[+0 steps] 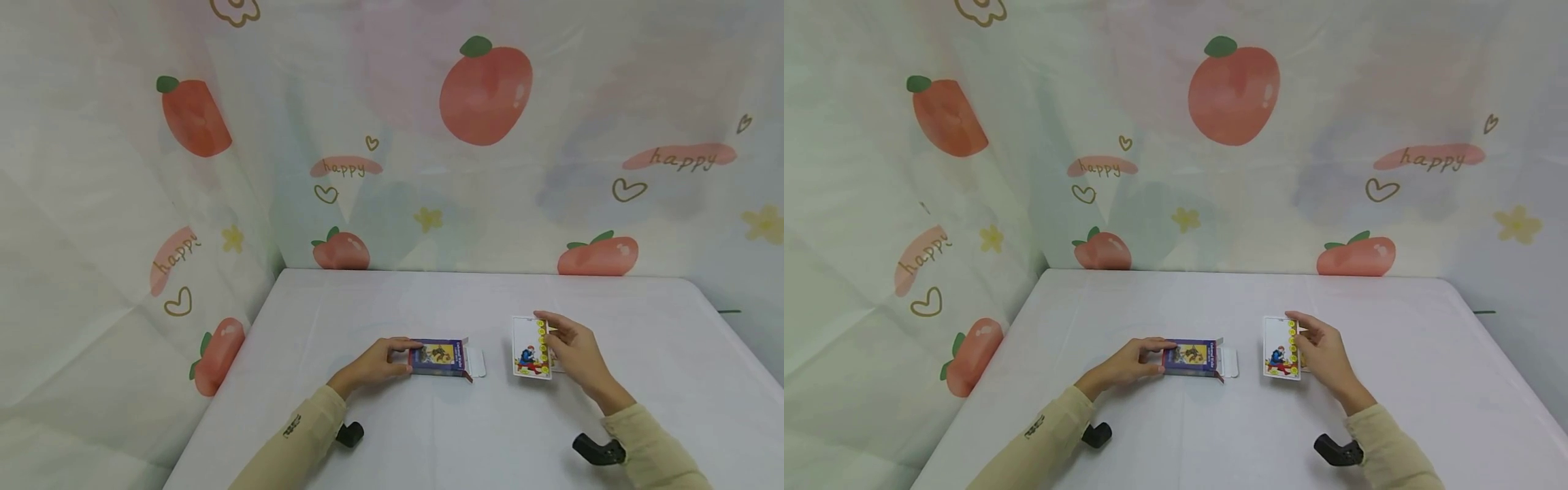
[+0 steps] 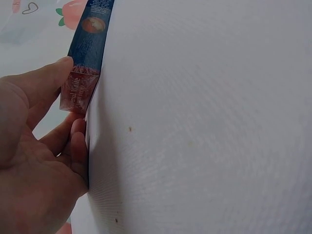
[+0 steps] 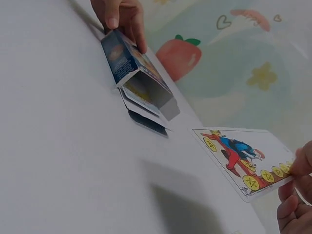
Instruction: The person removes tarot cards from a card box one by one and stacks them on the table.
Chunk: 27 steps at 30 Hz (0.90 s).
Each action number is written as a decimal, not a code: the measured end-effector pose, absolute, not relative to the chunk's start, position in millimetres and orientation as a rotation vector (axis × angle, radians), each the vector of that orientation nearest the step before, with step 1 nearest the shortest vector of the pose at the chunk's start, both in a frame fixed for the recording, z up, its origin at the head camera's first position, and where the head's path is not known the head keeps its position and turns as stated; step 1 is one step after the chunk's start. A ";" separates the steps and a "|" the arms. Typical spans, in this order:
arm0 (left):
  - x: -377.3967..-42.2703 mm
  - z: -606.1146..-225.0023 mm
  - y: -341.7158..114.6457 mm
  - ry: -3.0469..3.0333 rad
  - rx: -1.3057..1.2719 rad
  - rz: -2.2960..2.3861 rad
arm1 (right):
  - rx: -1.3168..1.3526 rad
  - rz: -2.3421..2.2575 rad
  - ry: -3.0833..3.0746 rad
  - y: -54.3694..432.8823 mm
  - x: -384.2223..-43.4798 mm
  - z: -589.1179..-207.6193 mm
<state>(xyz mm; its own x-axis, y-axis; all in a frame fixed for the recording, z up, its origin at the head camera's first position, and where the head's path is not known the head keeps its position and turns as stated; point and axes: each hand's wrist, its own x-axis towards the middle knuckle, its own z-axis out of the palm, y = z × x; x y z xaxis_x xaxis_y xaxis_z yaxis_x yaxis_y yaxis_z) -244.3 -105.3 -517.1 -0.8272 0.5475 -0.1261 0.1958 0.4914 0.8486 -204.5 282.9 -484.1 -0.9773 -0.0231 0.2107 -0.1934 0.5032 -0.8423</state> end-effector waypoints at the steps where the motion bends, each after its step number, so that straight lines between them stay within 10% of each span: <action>1: -244.5 -517.7 -105.3 2.360 0.621 1.271 | 0.179 1.474 -2.570 284.6 -205.0 -484.1; 27: -244.9 -520.6 -105.9 2.364 0.606 1.274 | 0.002 1.507 -2.666 324.0 -216.9 -492.6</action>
<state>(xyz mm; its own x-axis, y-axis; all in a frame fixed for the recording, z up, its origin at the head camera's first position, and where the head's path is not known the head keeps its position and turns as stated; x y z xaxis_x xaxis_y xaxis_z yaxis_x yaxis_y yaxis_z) -244.9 -105.9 -520.6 -0.8322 0.5392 -0.1294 0.1886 0.4946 0.8484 -216.9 324.0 -492.6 -0.9969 0.0379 0.0695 -0.0400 0.5166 -0.8553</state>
